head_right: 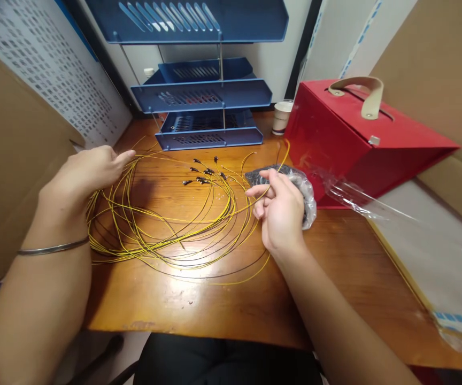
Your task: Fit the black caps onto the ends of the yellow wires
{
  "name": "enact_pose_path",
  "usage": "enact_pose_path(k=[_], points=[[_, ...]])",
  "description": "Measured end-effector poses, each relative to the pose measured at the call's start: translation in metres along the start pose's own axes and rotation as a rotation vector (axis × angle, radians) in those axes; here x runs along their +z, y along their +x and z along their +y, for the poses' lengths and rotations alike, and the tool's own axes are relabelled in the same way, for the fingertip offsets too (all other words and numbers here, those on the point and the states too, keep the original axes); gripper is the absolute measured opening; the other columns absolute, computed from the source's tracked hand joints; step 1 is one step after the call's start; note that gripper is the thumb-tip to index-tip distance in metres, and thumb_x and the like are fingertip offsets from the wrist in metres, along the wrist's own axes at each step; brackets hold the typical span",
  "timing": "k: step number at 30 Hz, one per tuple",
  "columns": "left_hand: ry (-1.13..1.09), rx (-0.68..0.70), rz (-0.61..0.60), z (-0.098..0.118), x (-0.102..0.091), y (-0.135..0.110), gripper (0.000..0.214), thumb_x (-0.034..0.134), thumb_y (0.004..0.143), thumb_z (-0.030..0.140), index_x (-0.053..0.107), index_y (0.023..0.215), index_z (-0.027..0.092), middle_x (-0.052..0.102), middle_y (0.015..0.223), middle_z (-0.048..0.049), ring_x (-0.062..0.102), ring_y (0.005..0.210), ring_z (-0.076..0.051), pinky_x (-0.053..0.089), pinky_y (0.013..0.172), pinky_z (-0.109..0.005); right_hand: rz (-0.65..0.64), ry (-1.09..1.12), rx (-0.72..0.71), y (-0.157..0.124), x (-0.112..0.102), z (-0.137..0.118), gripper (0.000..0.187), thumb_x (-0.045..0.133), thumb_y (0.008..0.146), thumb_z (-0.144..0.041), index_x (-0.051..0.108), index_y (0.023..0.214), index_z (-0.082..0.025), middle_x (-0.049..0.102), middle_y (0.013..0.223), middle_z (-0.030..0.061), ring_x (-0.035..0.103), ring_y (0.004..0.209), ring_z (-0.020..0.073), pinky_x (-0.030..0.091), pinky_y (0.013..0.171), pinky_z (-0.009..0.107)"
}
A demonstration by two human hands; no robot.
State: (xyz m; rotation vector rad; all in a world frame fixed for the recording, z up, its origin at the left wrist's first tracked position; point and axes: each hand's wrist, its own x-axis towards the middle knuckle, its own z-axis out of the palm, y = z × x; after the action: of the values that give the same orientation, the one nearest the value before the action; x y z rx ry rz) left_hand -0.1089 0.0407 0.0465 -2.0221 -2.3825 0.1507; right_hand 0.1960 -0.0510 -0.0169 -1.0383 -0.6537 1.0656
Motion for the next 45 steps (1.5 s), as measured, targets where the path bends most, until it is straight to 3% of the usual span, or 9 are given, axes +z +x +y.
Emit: enact_pose_path(k=[6, 9, 11, 16, 22, 28, 34, 38, 45], points=[[0.107, -0.175, -0.183, -0.014, -0.006, -0.002, 0.064, 0.047, 0.084, 0.073, 0.072, 0.101, 0.016, 0.068, 0.123, -0.0206, 0.059, 0.119, -0.046, 0.046, 0.09, -0.052, 0.014, -0.227, 0.026, -0.001, 0.0, 0.007, 0.027, 0.068, 0.082, -0.039, 0.067, 0.096, -0.016, 0.064, 0.056, 0.0008, 0.036, 0.034, 0.0064, 0.021, 0.037, 0.023], [0.114, -0.11, -0.115, -0.01, -0.007, -0.007, 0.071, 0.052, 0.082, 0.073, 0.068, 0.118, 0.014, 0.067, 0.125, -0.0233, 0.06, 0.119, -0.048, 0.044, 0.09, -0.053, -0.03, -0.367, 0.012, 0.0, -0.002, 0.012, 0.04, 0.067, 0.083, -0.043, 0.067, 0.109, -0.012, 0.058, 0.047, -0.003, 0.034, 0.034, 0.0077, 0.02, 0.039, 0.023], [0.067, -0.01, -0.033, 0.005, -0.005, -0.013, 0.073, 0.054, 0.083, 0.066, 0.059, 0.131, 0.012, 0.063, 0.131, -0.0268, 0.06, 0.118, -0.049, 0.047, 0.088, -0.054, -0.071, -0.517, -0.004, 0.0, -0.004, 0.014, 0.046, 0.065, 0.085, -0.041, 0.066, 0.117, -0.008, 0.058, 0.046, -0.0032, 0.04, 0.037, 0.0107, 0.026, 0.042, 0.024], [0.13, 0.385, 0.011, 0.061, 0.013, -0.028, 0.044, 0.051, 0.09, 0.055, 0.071, 0.093, 0.016, 0.072, 0.113, -0.0208, 0.066, 0.108, -0.042, 0.049, 0.083, -0.048, -0.172, -1.006, 0.001, 0.0, -0.009, 0.005, 0.048, 0.056, 0.093, -0.036, 0.063, 0.13, -0.006, 0.064, 0.049, 0.0012, 0.061, 0.055, 0.0216, 0.042, 0.06, 0.033], [0.045, 0.809, 0.083, 0.104, 0.037, -0.05, 0.054, 0.037, 0.1, 0.056, 0.074, 0.088, 0.019, 0.076, 0.094, -0.0126, 0.071, 0.088, -0.027, 0.046, 0.072, -0.033, -0.204, -1.453, -0.067, -0.004, -0.017, -0.009, 0.036, 0.057, 0.092, -0.04, 0.071, 0.064, -0.024, 0.066, 0.058, 0.0083, 0.061, 0.063, 0.0262, 0.038, 0.066, 0.039], [0.031, 0.998, 0.028, 0.122, 0.046, -0.069, 0.061, 0.037, 0.098, 0.065, 0.074, 0.086, 0.018, 0.076, 0.082, -0.0136, 0.072, 0.077, -0.029, 0.045, 0.065, -0.034, -0.08, -1.623, -0.159, -0.004, -0.022, -0.01, 0.022, 0.074, 0.077, -0.047, 0.07, 0.078, -0.025, 0.063, 0.066, 0.0083, 0.056, 0.064, 0.0275, 0.031, 0.061, 0.036], [0.035, 1.052, 0.015, 0.125, 0.052, -0.07, 0.048, 0.04, 0.099, 0.05, 0.074, 0.09, 0.017, 0.076, 0.081, -0.0147, 0.074, 0.075, -0.029, 0.047, 0.065, -0.035, -0.227, -1.509, -0.21, -0.003, -0.021, 0.0, 0.036, 0.069, 0.085, -0.036, 0.067, 0.119, -0.025, 0.065, 0.07, 0.0042, 0.058, 0.064, 0.0236, 0.036, 0.063, 0.034], [0.069, 1.043, -0.015, 0.123, 0.049, -0.071, 0.039, 0.04, 0.096, 0.033, 0.075, 0.087, 0.016, 0.075, 0.079, -0.0142, 0.073, 0.072, -0.029, 0.046, 0.062, -0.035, -0.379, -1.514, -0.263, -0.008, -0.015, 0.008, 0.036, 0.058, 0.094, -0.038, 0.071, 0.124, -0.024, 0.069, 0.073, 0.0063, 0.06, 0.067, 0.0239, 0.038, 0.065, 0.036], [0.117, 0.927, -0.061, 0.115, 0.045, -0.062, 0.03, 0.049, 0.086, 0.03, 0.074, 0.076, 0.017, 0.074, 0.075, -0.0128, 0.071, 0.072, -0.028, 0.046, 0.061, -0.034, -0.02, -1.65, -0.408, -0.007, -0.015, 0.006, 0.036, 0.062, 0.091, -0.039, 0.074, 0.117, -0.018, 0.071, 0.105, 0.0124, 0.067, 0.089, 0.031, 0.046, 0.071, 0.04]])
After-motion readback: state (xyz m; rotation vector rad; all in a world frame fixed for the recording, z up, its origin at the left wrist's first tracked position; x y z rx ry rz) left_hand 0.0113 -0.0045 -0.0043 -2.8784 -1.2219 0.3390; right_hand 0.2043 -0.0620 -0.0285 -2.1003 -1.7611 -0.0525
